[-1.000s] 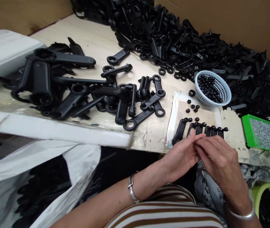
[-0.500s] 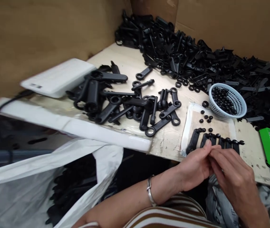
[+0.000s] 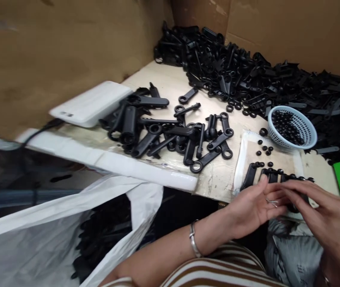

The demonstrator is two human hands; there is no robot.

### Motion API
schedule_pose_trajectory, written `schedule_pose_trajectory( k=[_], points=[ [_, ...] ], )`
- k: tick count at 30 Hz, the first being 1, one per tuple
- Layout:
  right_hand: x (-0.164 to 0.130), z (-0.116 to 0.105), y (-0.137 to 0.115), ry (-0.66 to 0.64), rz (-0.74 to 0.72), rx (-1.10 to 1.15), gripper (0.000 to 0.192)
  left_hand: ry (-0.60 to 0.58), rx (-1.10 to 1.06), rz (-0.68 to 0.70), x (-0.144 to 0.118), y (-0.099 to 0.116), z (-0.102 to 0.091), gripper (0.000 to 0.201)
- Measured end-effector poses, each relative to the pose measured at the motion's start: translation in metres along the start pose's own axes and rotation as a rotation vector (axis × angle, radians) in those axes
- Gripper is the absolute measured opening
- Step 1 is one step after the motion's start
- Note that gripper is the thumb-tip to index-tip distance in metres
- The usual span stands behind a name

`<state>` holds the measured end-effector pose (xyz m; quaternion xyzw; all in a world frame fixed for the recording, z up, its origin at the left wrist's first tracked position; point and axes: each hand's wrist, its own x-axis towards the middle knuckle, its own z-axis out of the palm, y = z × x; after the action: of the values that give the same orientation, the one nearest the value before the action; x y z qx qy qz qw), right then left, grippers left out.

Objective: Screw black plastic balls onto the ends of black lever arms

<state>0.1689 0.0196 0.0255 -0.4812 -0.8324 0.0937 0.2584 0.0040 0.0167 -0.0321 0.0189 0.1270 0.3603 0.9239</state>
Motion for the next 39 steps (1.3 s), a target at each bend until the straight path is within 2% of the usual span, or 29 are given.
schedule_pose_trajectory(
  k=[4, 9, 15, 22, 26, 30, 34, 39],
  points=[
    [0.018, 0.011, 0.012, 0.064, 0.084, 0.006, 0.008, 0.090, -0.009, 0.001, -0.018, 0.015, 0.002, 0.050],
    [0.028, 0.023, 0.025, 0.094, 0.067, -0.014, 0.008, 0.154, -0.036, 0.066, -0.036, 0.030, 0.008, 0.050],
    [0.032, 0.026, 0.027, 0.090, 0.069, -0.017, 0.008, 0.241, -0.069, 0.156, -0.036, 0.039, 0.010, 0.055],
    [0.033, 0.028, 0.029, 0.067, 0.075, -0.027, 0.008, 0.249, -0.080, 0.174, -0.032, 0.038, 0.009, 0.055],
    [0.026, 0.018, 0.017, 0.042, 0.077, -0.038, 0.013, 0.235, -0.082, 0.179, -0.032, 0.038, 0.012, 0.059],
    [0.015, 0.014, -0.009, -0.022, 0.045, 0.102, 0.014, 0.229, -0.086, 0.188, -0.031, 0.037, 0.013, 0.062],
    [0.009, 0.029, -0.033, 0.002, -0.019, 0.040, 0.015, 0.216, -0.098, 0.201, -0.030, 0.034, 0.015, 0.063],
    [0.006, 0.051, -0.045, 0.104, -0.022, -0.096, 0.012, 0.197, -0.088, 0.207, -0.030, 0.032, 0.014, 0.058]
  ],
)
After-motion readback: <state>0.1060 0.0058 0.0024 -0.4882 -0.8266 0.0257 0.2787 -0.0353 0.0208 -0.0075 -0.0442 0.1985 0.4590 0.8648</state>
